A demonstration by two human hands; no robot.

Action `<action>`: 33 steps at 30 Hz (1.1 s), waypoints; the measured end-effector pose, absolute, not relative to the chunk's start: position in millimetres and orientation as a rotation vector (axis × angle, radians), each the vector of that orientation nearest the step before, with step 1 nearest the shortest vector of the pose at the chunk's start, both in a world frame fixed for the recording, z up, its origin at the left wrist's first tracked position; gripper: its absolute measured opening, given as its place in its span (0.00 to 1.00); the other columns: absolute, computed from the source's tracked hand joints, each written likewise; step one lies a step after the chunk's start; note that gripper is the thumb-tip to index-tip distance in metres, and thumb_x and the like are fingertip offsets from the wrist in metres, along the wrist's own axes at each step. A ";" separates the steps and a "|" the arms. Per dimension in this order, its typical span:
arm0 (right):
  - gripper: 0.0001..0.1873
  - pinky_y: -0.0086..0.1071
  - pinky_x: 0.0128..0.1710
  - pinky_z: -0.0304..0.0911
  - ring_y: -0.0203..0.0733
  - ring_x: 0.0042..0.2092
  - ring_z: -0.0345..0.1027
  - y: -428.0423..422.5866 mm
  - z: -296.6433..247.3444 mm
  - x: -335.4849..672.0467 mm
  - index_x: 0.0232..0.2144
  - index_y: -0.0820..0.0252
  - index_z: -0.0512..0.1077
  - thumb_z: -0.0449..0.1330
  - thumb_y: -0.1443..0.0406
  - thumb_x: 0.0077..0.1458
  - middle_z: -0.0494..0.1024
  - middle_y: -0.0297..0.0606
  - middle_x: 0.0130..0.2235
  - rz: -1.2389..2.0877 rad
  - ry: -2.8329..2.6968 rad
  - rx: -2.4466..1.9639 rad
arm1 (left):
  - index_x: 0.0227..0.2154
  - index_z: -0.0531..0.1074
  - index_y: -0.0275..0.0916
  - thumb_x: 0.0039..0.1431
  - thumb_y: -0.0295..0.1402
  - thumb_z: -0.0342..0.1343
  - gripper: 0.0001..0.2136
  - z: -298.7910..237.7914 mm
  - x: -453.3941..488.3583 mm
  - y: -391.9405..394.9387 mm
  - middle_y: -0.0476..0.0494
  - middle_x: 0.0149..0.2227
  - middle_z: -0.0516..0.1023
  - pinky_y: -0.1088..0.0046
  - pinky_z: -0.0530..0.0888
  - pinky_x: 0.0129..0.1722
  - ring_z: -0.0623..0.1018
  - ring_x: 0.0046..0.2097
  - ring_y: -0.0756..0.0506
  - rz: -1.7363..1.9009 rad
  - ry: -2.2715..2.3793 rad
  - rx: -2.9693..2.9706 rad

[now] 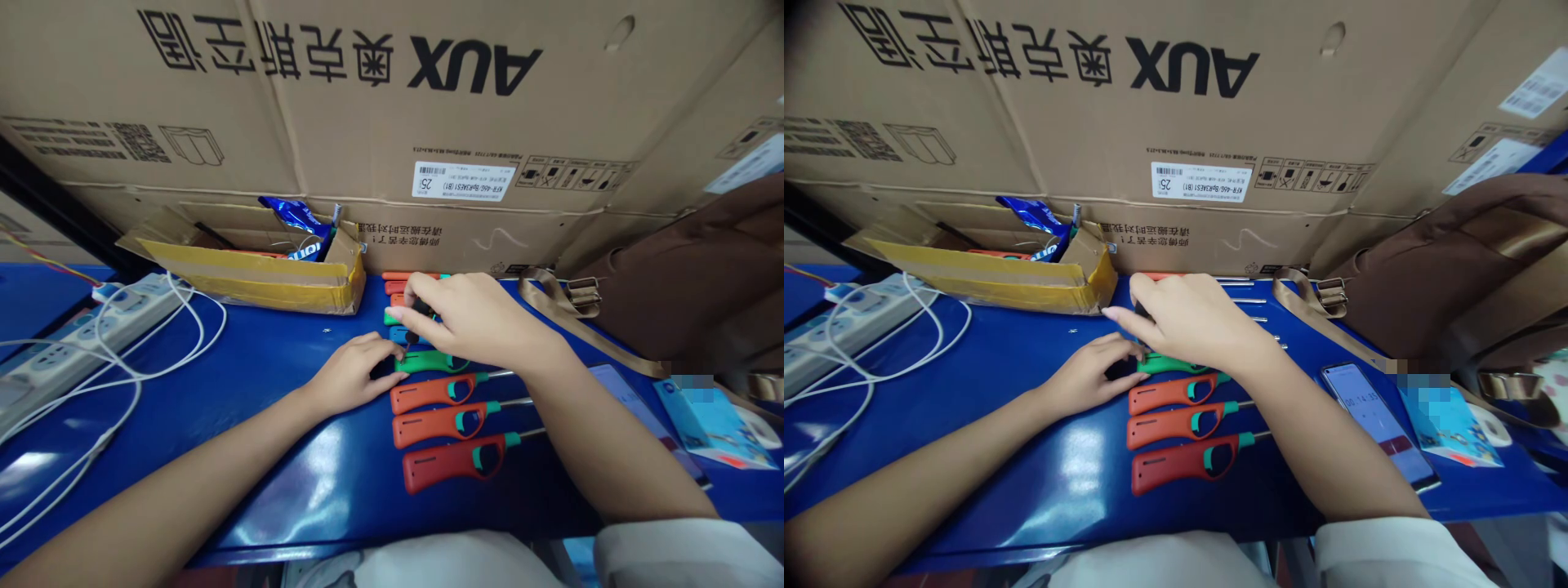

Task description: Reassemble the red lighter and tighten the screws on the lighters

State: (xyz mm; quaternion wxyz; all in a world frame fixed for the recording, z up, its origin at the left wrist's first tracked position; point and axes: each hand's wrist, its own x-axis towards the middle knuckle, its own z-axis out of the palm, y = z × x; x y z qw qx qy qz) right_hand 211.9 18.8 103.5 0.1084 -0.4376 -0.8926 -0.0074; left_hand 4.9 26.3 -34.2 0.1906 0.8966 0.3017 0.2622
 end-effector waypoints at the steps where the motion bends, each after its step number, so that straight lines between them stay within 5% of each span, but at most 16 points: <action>1: 0.13 0.34 0.32 0.53 0.45 0.36 0.73 19.0 103.7 211.7 0.42 0.60 0.68 0.47 0.61 0.67 0.80 0.40 0.37 -0.020 -2.630 -1.274 | 0.43 0.71 0.40 0.65 0.38 0.58 0.08 -34.5 4.9 26.4 0.44 0.40 0.78 0.66 0.74 0.45 0.77 0.43 0.43 0.733 0.851 2.520; 8: 0.13 0.34 0.33 0.52 0.45 0.36 0.71 19.6 103.8 211.3 0.43 0.59 0.67 0.47 0.58 0.68 0.79 0.38 0.37 0.043 -2.646 -1.234 | 0.42 0.71 0.40 0.65 0.37 0.58 0.08 -35.9 4.6 26.6 0.45 0.39 0.78 0.68 0.73 0.44 0.77 0.43 0.44 0.743 0.853 2.530; 12: 0.10 0.33 0.33 0.53 0.44 0.37 0.71 19.8 103.4 211.9 0.47 0.59 0.64 0.49 0.64 0.65 0.78 0.38 0.40 0.103 -2.671 -1.148 | 0.42 0.71 0.40 0.64 0.37 0.58 0.08 -37.0 4.6 26.7 0.45 0.39 0.78 0.68 0.73 0.44 0.77 0.43 0.44 0.746 0.852 2.531; 16: 0.11 0.33 0.33 0.54 0.42 0.34 0.70 19.4 103.4 211.8 0.43 0.58 0.65 0.47 0.59 0.68 0.78 0.37 0.37 0.182 -2.687 -1.126 | 0.43 0.71 0.40 0.65 0.37 0.58 0.08 -38.5 4.3 27.1 0.44 0.41 0.78 0.67 0.73 0.46 0.77 0.44 0.44 0.779 0.830 2.538; 20: 0.10 0.32 0.33 0.54 0.42 0.37 0.70 18.9 102.8 213.0 0.47 0.58 0.63 0.50 0.66 0.63 0.78 0.39 0.42 0.205 -2.682 -1.051 | 0.43 0.71 0.40 0.65 0.38 0.58 0.09 -39.3 3.7 27.2 0.44 0.40 0.78 0.67 0.73 0.45 0.77 0.43 0.44 0.743 0.848 2.546; 25: 0.10 0.32 0.31 0.52 0.41 0.31 0.68 19.9 101.5 213.6 0.43 0.57 0.66 0.51 0.59 0.66 0.77 0.35 0.34 0.152 -2.677 -1.088 | 0.43 0.71 0.40 0.65 0.38 0.58 0.09 -38.9 3.8 27.1 0.44 0.41 0.78 0.67 0.73 0.45 0.77 0.43 0.44 0.782 0.837 2.549; 29: 0.13 0.32 0.35 0.55 0.42 0.39 0.71 19.9 101.8 214.1 0.49 0.58 0.63 0.53 0.66 0.61 0.78 0.39 0.45 0.246 -2.653 -1.047 | 0.42 0.71 0.40 0.65 0.38 0.58 0.08 -38.1 4.1 27.3 0.44 0.40 0.78 0.67 0.73 0.45 0.77 0.43 0.44 0.745 0.846 2.537; 33: 0.10 0.32 0.35 0.56 0.42 0.37 0.70 19.9 101.7 215.3 0.45 0.57 0.65 0.54 0.60 0.63 0.78 0.37 0.41 0.281 -2.629 -1.078 | 0.43 0.71 0.40 0.64 0.38 0.59 0.09 -39.1 4.1 27.8 0.44 0.40 0.78 0.67 0.73 0.44 0.77 0.42 0.44 0.777 0.838 2.519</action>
